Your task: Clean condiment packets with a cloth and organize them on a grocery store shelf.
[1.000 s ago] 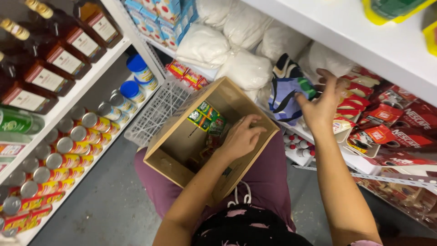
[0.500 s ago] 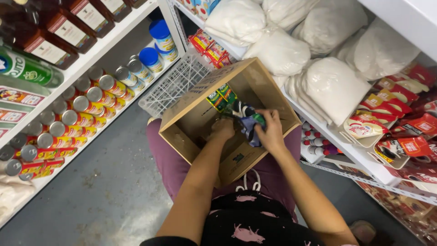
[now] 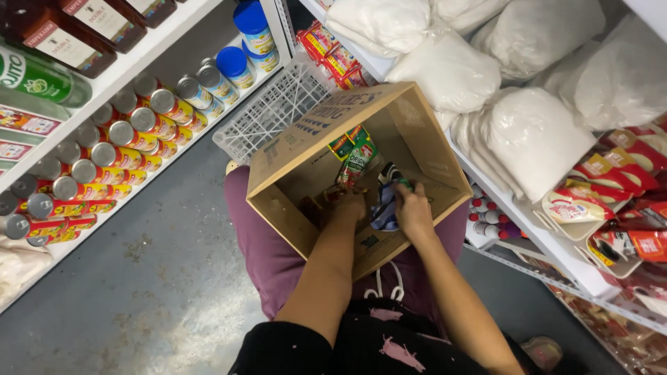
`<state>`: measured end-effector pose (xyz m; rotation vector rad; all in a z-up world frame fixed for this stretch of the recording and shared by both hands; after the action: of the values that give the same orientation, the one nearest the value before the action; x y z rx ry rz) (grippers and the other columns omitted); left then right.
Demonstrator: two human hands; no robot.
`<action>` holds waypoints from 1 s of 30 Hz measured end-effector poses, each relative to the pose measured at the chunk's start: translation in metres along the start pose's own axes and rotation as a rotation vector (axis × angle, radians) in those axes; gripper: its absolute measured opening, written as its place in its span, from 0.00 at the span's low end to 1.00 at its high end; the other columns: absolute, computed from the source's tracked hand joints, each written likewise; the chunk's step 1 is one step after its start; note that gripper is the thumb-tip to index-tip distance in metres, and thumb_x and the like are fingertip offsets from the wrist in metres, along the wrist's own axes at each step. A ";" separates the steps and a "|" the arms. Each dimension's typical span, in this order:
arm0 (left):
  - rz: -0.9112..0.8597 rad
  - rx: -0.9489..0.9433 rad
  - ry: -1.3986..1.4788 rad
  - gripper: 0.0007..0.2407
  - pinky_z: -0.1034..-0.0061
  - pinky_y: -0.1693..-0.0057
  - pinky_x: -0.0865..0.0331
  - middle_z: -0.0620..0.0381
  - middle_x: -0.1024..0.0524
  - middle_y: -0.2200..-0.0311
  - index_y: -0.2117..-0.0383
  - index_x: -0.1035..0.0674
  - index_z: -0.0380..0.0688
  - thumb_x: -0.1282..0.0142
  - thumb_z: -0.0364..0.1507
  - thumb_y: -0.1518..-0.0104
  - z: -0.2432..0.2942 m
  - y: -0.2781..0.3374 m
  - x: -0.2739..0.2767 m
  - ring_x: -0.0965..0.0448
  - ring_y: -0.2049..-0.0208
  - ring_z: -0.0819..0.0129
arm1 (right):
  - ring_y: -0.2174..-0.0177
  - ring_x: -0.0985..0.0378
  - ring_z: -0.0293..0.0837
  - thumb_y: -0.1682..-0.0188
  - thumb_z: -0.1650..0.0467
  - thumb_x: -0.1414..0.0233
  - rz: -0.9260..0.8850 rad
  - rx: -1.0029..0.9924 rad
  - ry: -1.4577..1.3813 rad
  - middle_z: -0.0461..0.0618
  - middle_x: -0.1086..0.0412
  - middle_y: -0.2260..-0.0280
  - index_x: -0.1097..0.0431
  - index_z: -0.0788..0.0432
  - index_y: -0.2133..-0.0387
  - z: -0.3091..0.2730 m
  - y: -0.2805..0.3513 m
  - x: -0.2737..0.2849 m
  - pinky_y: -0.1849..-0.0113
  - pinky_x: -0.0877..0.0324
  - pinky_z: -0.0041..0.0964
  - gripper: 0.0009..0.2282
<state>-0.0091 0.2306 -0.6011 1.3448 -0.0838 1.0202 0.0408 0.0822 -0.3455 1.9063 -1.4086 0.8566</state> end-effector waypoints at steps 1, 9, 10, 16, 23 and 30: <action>-0.001 0.004 0.007 0.23 0.48 0.32 0.41 0.40 0.41 0.32 0.35 0.31 0.48 0.49 0.33 0.39 0.000 -0.001 -0.005 0.39 0.33 0.38 | 0.58 0.26 0.74 0.52 0.76 0.48 -0.007 0.004 0.003 0.73 0.35 0.49 0.27 0.52 0.53 0.002 0.001 -0.001 0.58 0.27 0.58 0.14; 0.206 -0.038 0.021 0.19 0.42 0.32 0.49 0.43 0.56 0.28 0.38 0.32 0.54 0.56 0.35 0.35 -0.002 -0.004 0.022 0.51 0.31 0.32 | 0.57 0.24 0.70 0.50 0.72 0.47 -0.036 -0.029 -0.031 0.68 0.33 0.48 0.24 0.53 0.59 0.003 -0.005 -0.006 0.56 0.27 0.57 0.08; 0.204 -0.039 0.020 0.19 0.42 0.32 0.49 0.43 0.56 0.28 0.38 0.32 0.54 0.56 0.35 0.35 0.001 -0.006 0.025 0.51 0.31 0.32 | 0.57 0.24 0.70 0.50 0.72 0.47 -0.035 -0.031 -0.031 0.68 0.33 0.48 0.24 0.53 0.59 0.003 -0.005 -0.006 0.56 0.27 0.57 0.08; 0.219 -0.074 0.029 0.15 0.47 0.38 0.36 0.39 0.37 0.40 0.48 0.23 0.44 0.55 0.30 0.39 0.023 -0.017 0.046 0.33 0.40 0.37 | 0.56 0.25 0.69 0.53 0.73 0.44 -0.033 0.016 -0.075 0.67 0.30 0.51 0.28 0.53 0.53 -0.009 -0.004 0.003 0.55 0.29 0.57 0.14; 0.283 -0.072 0.114 0.13 0.51 0.44 0.27 0.37 0.21 0.51 0.56 0.16 0.38 0.53 0.26 0.41 0.071 0.051 0.142 0.20 0.50 0.41 | 0.60 0.23 0.54 0.49 0.74 0.45 0.235 -0.093 -0.345 0.57 0.26 0.52 0.36 0.54 0.44 -0.016 0.011 0.050 0.57 0.29 0.43 0.19; 0.650 -0.734 0.272 0.02 0.59 0.54 0.24 0.47 0.21 0.66 0.67 0.19 0.42 0.42 0.23 0.45 0.145 0.208 0.255 0.19 0.62 0.47 | 0.46 0.31 0.44 0.44 0.80 0.44 0.729 0.157 -0.640 0.55 0.36 0.45 0.40 0.63 0.40 0.028 0.037 0.126 0.41 0.36 0.35 0.20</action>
<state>0.0781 0.2282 -0.2520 0.4908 -0.6578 1.5093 0.0368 -0.0204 -0.2588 1.8683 -2.5867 0.6912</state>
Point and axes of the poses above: each hand's wrist, its own y-axis away from the middle knuckle, its own x-axis out of the back of the hand, z = x × y, the point moved 10 cm from there along -y, towards the middle knuckle
